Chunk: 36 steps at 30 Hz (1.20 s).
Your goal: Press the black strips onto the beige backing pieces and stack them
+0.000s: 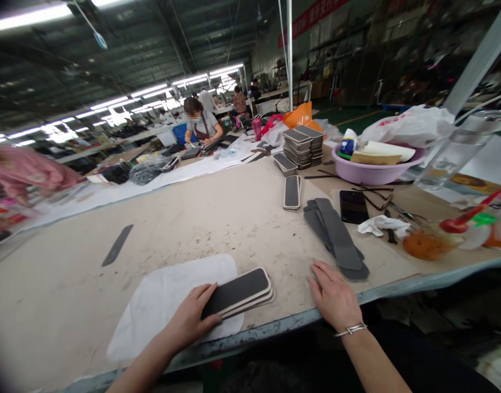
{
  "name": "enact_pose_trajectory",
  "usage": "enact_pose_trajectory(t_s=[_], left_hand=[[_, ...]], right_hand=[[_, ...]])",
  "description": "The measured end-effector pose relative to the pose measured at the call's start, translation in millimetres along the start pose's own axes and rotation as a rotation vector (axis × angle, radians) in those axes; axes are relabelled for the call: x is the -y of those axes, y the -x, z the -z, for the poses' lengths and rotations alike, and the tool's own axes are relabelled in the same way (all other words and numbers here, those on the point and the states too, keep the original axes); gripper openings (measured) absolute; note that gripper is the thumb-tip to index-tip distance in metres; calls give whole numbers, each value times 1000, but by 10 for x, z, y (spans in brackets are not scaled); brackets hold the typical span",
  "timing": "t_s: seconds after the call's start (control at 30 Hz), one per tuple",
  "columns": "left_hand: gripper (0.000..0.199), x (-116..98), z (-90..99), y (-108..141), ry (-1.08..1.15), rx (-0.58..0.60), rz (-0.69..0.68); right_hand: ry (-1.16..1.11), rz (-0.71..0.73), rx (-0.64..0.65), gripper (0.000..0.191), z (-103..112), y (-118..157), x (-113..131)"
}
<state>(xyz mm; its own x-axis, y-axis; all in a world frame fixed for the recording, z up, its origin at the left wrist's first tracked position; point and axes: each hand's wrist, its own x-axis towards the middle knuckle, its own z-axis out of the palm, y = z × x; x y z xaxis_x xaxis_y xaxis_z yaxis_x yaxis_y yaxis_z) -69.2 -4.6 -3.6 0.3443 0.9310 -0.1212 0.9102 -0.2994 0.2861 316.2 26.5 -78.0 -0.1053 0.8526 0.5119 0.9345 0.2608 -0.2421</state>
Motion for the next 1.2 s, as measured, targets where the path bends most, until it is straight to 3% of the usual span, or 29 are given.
enact_pose_trajectory(t_s=[0.23,0.37,0.53,0.77,1.03,1.2], left_hand=[[84,-78,179,-128,31,96,39],[79,-181,258,-220,-55,172,59],[72,-269,294,-298,-158,240,84],[81,-290,327,-351,-217,267,57],[66,-372,362,-319,-227,330,159],[57,-424,430,-300,-123,371,140]], right_hand=[[-2,-15,-14,35,23,-22,18],[-11,-33,-8,35,28,-25,31],[0,-46,19,36,37,-20,28],[5,-71,30,35,90,-47,71],[4,-100,43,34,126,-58,102],[-10,-104,39,34,130,-55,100]])
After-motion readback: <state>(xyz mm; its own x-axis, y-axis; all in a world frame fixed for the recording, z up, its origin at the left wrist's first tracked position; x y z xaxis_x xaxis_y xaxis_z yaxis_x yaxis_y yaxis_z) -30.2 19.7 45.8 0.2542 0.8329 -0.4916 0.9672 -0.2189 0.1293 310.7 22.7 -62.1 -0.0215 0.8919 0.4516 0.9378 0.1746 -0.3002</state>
